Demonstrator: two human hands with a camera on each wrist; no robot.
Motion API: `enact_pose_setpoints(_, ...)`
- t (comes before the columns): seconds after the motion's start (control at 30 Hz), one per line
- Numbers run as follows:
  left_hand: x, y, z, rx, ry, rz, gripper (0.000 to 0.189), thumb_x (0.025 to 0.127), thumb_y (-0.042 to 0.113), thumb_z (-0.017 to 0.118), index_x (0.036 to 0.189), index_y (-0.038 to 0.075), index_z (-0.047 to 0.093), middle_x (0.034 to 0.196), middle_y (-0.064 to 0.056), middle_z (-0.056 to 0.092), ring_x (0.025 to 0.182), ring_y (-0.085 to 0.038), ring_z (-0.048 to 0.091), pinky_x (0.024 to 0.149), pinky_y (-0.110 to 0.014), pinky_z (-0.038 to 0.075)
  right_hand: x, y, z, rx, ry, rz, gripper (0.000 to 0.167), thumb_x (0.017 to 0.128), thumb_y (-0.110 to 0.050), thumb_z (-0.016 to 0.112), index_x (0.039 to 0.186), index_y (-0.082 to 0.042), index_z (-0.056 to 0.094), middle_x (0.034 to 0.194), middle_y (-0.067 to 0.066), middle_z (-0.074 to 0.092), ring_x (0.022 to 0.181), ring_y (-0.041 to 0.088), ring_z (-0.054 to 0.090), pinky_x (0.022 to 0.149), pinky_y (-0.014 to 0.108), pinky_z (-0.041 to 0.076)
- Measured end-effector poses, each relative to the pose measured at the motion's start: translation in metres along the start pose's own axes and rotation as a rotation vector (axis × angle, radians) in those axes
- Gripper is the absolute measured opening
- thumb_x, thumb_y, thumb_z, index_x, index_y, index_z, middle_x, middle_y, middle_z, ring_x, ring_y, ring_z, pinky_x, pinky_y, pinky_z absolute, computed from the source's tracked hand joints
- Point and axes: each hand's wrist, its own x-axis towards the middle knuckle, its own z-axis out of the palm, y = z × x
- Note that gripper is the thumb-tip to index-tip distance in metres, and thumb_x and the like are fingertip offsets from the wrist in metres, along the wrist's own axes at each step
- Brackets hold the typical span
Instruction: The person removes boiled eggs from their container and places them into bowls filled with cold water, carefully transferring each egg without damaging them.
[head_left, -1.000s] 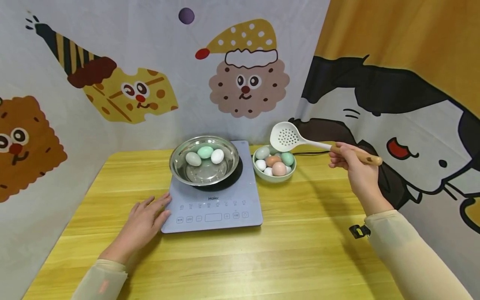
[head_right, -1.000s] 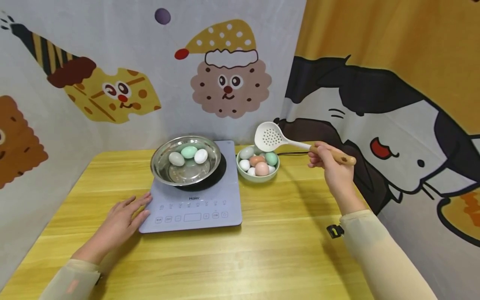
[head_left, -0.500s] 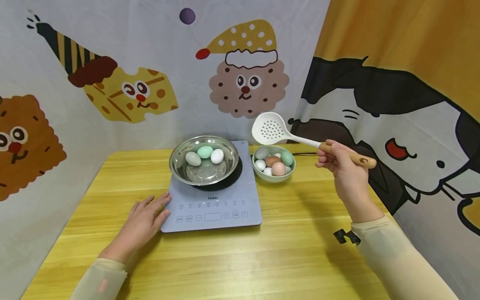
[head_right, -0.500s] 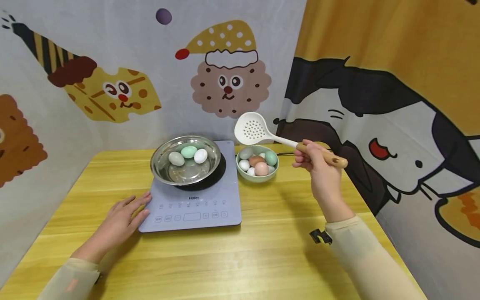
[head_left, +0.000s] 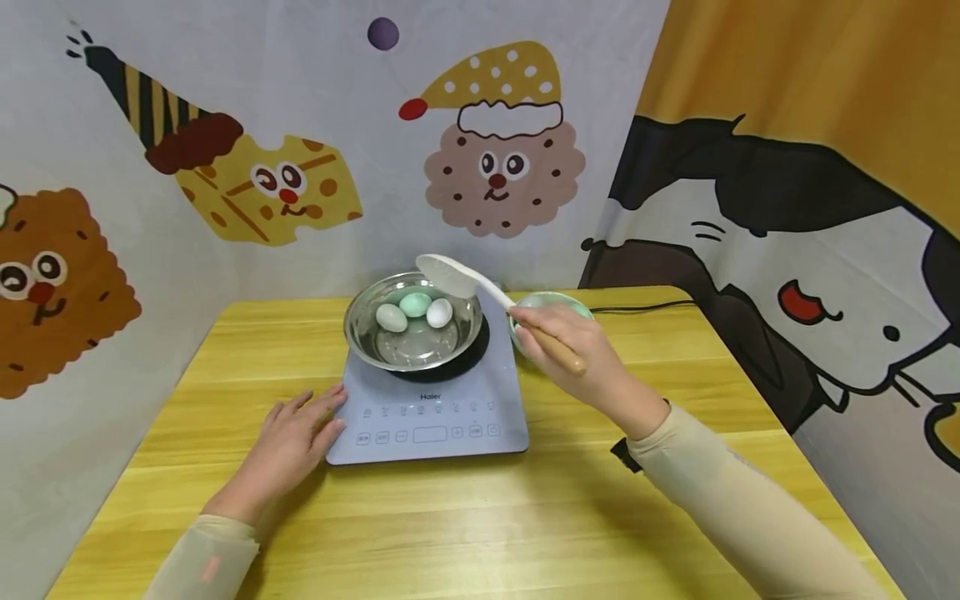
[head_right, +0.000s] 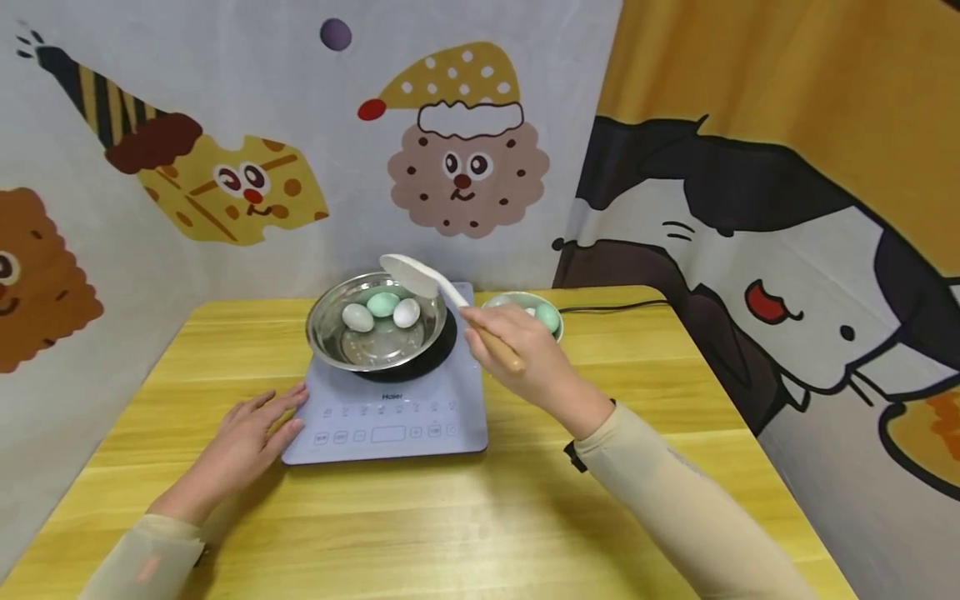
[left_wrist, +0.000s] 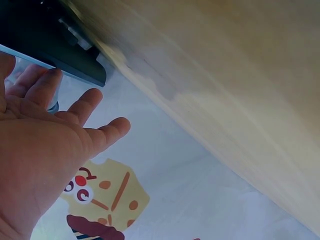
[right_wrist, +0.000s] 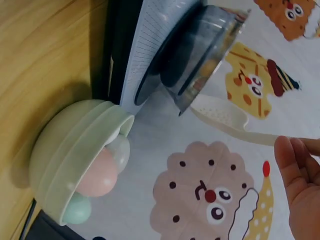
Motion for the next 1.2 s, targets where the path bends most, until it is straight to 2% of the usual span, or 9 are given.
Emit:
enact_pose_setpoints(0.1, 0.0, 0.001, 0.0, -0.003, 0.001, 0.001, 0.049, 0.11, 0.028, 0.061, 0.155, 0.009, 0.056, 0.166, -0.011, 0.05, 0.148, -0.06, 0.041, 0.119, -0.083, 0.021, 0.0, 0.0, 0.008, -0.021, -0.054, -0.029, 0.027, 0.106, -0.02, 0.067, 0.12, -0.001, 0.079, 0.101, 0.012, 0.082, 0.092, 0.031, 0.077, 0.08, 0.042, 0.066)
enact_pose_setpoints(0.3, -0.001, 0.001, 0.0, 0.008, 0.001, 0.0, 0.05, 0.11, 0.028, 0.062, 0.156, 0.009, 0.056, 0.167, -0.011, 0.05, 0.148, -0.06, 0.041, 0.119, -0.082, 0.02, -0.002, 0.002, 0.015, -0.046, -0.118, -0.041, 0.025, 0.1, -0.013, 0.073, 0.121, 0.0, 0.079, 0.1, 0.014, 0.08, 0.089, 0.027, 0.076, 0.076, 0.036, 0.066)
enact_pose_setpoints(0.53, -0.001, 0.003, -0.002, 0.056, 0.027, 0.005, 0.049, 0.107, 0.029, 0.066, 0.153, 0.012, 0.06, 0.163, -0.008, 0.055, 0.146, -0.061, 0.043, 0.116, -0.088, 0.014, -0.006, -0.002, 0.014, -0.038, -0.107, -0.048, 0.024, 0.099, -0.013, 0.074, 0.119, -0.001, 0.079, 0.099, 0.013, 0.081, 0.083, 0.028, 0.075, 0.075, 0.04, 0.064)
enact_pose_setpoints(0.73, 0.002, 0.004, -0.003, 0.067, 0.008, -0.006, 0.049, 0.108, 0.03, 0.065, 0.154, 0.013, 0.059, 0.163, -0.008, 0.054, 0.148, -0.061, 0.04, 0.117, -0.088, 0.012, -0.008, -0.01, 0.011, -0.013, -0.087, -0.015, 0.024, 0.103, -0.019, 0.071, 0.117, -0.002, 0.08, 0.099, 0.011, 0.083, 0.084, 0.029, 0.076, 0.081, 0.045, 0.06)
enact_pose_setpoints(0.87, 0.002, 0.003, -0.001, 0.06, -0.001, -0.012, 0.05, 0.108, 0.029, 0.064, 0.155, 0.013, 0.058, 0.164, -0.008, 0.053, 0.149, -0.061, 0.038, 0.118, -0.088, 0.013, -0.009, -0.016, 0.01, 0.014, -0.082, 0.011, 0.025, 0.104, -0.02, 0.069, 0.115, -0.002, 0.08, 0.101, 0.01, 0.084, 0.086, 0.025, 0.077, 0.092, 0.041, 0.056)
enact_pose_setpoints(1.03, 0.002, 0.004, -0.002, 0.052, -0.001, -0.014, 0.05, 0.108, 0.029, 0.065, 0.155, 0.012, 0.058, 0.165, -0.009, 0.053, 0.149, -0.061, 0.038, 0.117, -0.087, 0.014, -0.009, -0.02, 0.006, 0.067, -0.075, 0.037, 0.03, 0.107, -0.025, 0.066, 0.113, 0.0, 0.081, 0.101, 0.009, 0.084, 0.085, 0.022, 0.074, 0.102, 0.029, 0.052)
enact_pose_setpoints(1.1, 0.001, 0.005, -0.002, 0.051, 0.003, -0.012, 0.05, 0.108, 0.028, 0.065, 0.155, 0.012, 0.058, 0.164, -0.009, 0.053, 0.148, -0.061, 0.039, 0.117, -0.087, 0.015, -0.011, -0.021, 0.004, 0.114, -0.077, 0.065, 0.025, 0.105, -0.02, 0.069, 0.113, 0.0, 0.081, 0.1, 0.009, 0.084, 0.084, 0.02, 0.07, 0.103, 0.027, 0.051)
enact_pose_setpoints(1.2, 0.001, 0.005, -0.002, 0.048, 0.007, -0.008, 0.05, 0.108, 0.028, 0.065, 0.154, 0.012, 0.059, 0.164, -0.009, 0.053, 0.147, -0.061, 0.04, 0.117, -0.087, 0.016, -0.014, -0.023, 0.002, 0.208, -0.089, 0.129, 0.019, 0.097, -0.005, 0.075, 0.113, 0.002, 0.081, 0.1, 0.012, 0.084, 0.085, 0.018, 0.065, 0.093, 0.02, 0.053)
